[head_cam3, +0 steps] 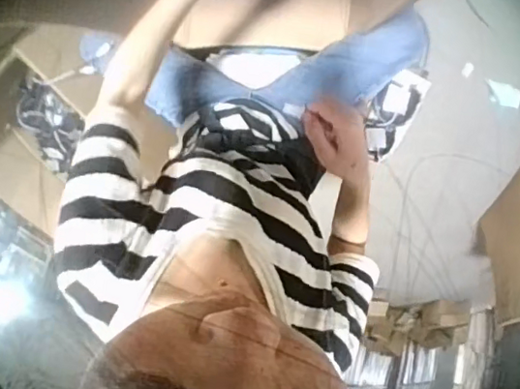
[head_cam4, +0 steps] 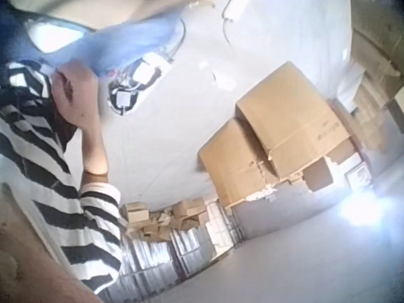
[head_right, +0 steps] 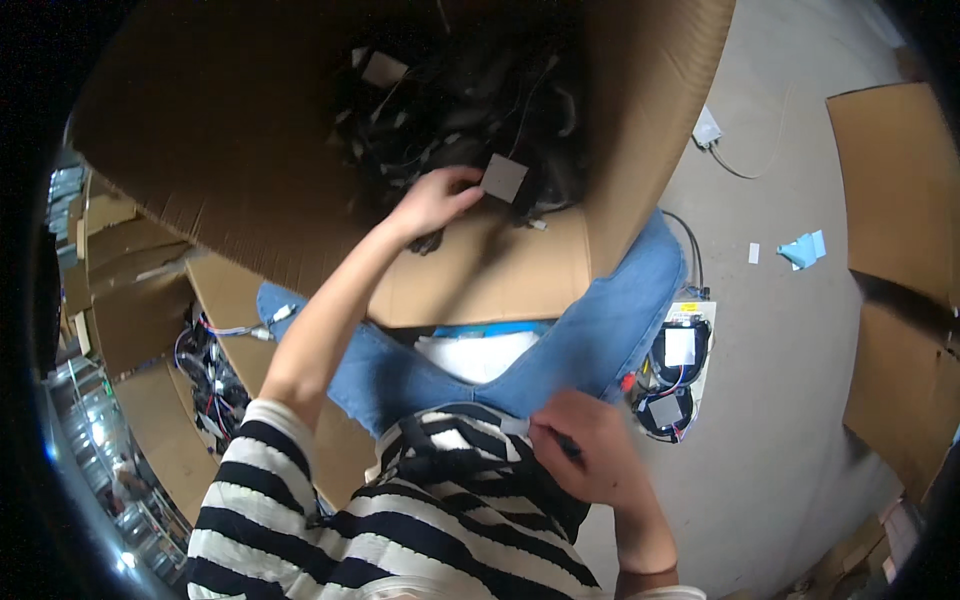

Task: The person sits on the floor in a warehouse and sorts small electronic components with wires from a large cardboard box. They pick up each item, briefly inspect it, and place it into a second box to their left.

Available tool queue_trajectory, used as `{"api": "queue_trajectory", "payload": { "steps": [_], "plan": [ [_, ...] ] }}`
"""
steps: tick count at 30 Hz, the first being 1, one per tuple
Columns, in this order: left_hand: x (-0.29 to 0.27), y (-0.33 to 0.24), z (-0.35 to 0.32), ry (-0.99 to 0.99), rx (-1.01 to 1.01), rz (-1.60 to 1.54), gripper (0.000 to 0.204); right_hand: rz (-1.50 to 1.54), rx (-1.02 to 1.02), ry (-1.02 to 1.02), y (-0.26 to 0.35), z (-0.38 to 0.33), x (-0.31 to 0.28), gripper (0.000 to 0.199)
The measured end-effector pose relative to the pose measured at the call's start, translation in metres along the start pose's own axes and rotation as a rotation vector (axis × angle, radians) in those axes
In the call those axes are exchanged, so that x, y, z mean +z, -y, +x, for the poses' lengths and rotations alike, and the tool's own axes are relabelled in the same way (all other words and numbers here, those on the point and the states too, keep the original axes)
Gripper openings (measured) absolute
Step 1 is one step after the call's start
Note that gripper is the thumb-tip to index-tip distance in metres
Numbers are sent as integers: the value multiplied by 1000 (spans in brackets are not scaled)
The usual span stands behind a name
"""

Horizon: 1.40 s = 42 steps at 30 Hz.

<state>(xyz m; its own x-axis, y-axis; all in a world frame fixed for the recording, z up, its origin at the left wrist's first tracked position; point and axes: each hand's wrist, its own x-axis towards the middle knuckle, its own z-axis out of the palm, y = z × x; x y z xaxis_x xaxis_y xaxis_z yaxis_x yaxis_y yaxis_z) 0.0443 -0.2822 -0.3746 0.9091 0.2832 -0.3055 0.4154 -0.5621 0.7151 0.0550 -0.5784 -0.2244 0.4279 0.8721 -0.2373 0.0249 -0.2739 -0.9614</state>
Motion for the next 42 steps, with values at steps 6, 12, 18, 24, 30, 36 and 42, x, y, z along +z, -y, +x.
{"api": "queue_trajectory", "payload": {
  "steps": [6, 12, 18, 24, 30, 36, 42],
  "plan": [
    [83, 55, 118, 7, -344, -298, 33, 116, 222, -25, -2, 9, -6, 3],
    [74, 49, 117, 229, -162, 240, 29, 99, 181, 34, -9, 29, -9, 6],
    [-1, -1, -15, -43, 277, -87, 15, 119, 141, 52, -6, 35, -5, 6],
    [-30, -69, -98, 131, -106, -904, 21, 41, 27, 14, 8, 28, 12, 5],
    [-38, -81, -150, 212, 60, -547, 40, -23, -44, 54, 22, 21, 28, 5],
    [-43, -86, -186, 168, 118, -116, 33, -135, -72, 122, 42, 20, 42, 8],
    [-22, -83, -198, -161, 163, 27, 31, -144, -129, 24, 47, 28, 66, 9]
  ]
}}
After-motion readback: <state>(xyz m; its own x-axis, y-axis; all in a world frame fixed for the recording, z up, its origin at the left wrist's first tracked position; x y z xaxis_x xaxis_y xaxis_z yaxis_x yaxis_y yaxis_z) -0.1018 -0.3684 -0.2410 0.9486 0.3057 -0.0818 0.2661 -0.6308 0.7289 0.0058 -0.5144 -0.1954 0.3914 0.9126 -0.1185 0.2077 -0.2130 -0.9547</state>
